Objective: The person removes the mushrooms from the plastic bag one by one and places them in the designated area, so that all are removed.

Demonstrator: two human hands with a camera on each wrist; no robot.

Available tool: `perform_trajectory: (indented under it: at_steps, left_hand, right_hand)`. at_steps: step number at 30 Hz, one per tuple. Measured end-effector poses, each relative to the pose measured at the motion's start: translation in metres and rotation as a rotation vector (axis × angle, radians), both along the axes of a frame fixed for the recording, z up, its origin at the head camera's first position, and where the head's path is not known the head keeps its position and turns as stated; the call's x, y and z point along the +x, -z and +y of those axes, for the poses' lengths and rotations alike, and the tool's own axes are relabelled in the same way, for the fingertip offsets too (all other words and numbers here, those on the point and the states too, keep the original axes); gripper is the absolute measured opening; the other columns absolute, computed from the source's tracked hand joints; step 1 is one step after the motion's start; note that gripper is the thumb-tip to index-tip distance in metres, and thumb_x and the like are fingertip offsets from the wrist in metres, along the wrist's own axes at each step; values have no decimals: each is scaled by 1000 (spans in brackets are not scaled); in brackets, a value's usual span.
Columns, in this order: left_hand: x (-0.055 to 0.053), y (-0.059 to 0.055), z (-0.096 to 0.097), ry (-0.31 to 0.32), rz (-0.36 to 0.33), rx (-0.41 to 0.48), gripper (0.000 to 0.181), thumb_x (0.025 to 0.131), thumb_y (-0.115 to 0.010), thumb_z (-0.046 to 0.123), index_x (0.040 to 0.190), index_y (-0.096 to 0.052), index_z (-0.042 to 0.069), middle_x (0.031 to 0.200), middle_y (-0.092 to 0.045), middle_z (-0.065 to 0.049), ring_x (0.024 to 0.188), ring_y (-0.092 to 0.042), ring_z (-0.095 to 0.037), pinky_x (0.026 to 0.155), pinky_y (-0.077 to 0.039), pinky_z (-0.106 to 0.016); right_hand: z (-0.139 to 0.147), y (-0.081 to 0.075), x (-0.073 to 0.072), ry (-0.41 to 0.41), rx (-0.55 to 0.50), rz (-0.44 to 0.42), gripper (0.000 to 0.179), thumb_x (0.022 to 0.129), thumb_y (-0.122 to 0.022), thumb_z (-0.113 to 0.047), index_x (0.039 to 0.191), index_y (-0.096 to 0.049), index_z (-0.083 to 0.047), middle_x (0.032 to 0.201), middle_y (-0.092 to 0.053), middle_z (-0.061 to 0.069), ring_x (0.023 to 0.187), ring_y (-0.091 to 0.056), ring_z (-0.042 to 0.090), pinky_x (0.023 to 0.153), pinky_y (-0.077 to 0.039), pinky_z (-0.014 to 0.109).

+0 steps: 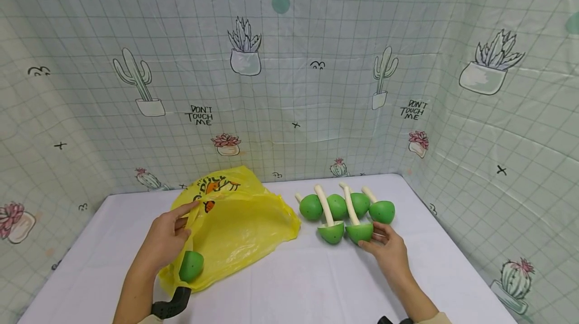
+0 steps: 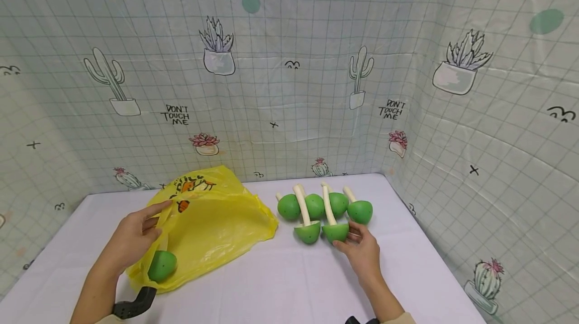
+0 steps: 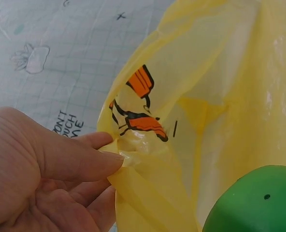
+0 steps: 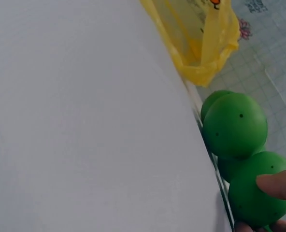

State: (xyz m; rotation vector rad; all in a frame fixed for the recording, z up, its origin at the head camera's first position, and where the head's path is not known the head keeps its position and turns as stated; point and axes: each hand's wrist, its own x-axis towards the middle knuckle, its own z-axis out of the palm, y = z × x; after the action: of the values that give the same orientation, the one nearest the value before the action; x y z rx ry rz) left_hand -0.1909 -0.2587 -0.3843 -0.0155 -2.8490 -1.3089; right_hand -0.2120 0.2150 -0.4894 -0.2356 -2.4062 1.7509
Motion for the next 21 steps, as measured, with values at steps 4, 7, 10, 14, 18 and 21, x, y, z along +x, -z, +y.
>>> perform_trajectory:
  at_steps: [4, 7, 10, 14, 18, 21]
  left_hand:
    - [0, 0, 0, -2, -3, 3, 66, 99, -53, -14, 161, -39, 2, 159, -40, -32, 138, -52, -49, 104, -54, -53]
    - [0, -1, 1, 0, 3, 4, 66, 99, -53, -14, 161, -40, 2, 159, -41, -32, 137, -53, -49, 104, -55, -53]
    - [1, -1, 1, 3, 8, 5, 66, 99, -53, -14, 161, -40, 2, 160, -40, -32, 137, -52, -49, 104, -54, -53]
    - [1, -1, 0, 3, 11, -2, 66, 99, -53, -14, 161, -40, 2, 160, -39, -31, 138, -51, -50, 105, -52, -55]
    - [1, 0, -1, 4, 12, 1, 65, 99, -53, -14, 161, -40, 2, 160, -40, -32, 138, -52, -50, 104, -54, -54]
    - [1, -1, -1, 5, 10, 8, 65, 99, -53, -14, 161, -40, 1, 158, -42, -32, 136, -54, -49, 103, -55, -53]
  right_hand:
    - [0, 3, 0, -1, 5, -12, 71, 87, -82, -1, 149, -48, 9, 140, -59, 32, 129, -59, 41, 82, -50, 8]
    - [0, 4, 0, -2, 5, -10, 71, 87, -82, 0, 149, -47, 10, 140, -59, 32, 129, -58, 42, 82, -52, 8]
    - [-1, 5, -1, -4, 5, -9, 71, 87, -81, 2, 149, -46, 10, 141, -58, 33, 129, -58, 42, 83, -52, 7]
    - [-1, 6, -1, -7, 1, -12, 72, 87, -81, 3, 149, -46, 11, 141, -57, 32, 130, -57, 41, 84, -52, 7]
    - [-1, 5, -2, -14, -5, -15, 73, 87, -80, 3, 150, -44, 11, 143, -55, 32, 130, -56, 40, 85, -52, 7]
    - [-1, 4, -2, -18, -7, -13, 74, 87, -81, 3, 150, -44, 11, 144, -54, 32, 131, -56, 40, 86, -52, 8]
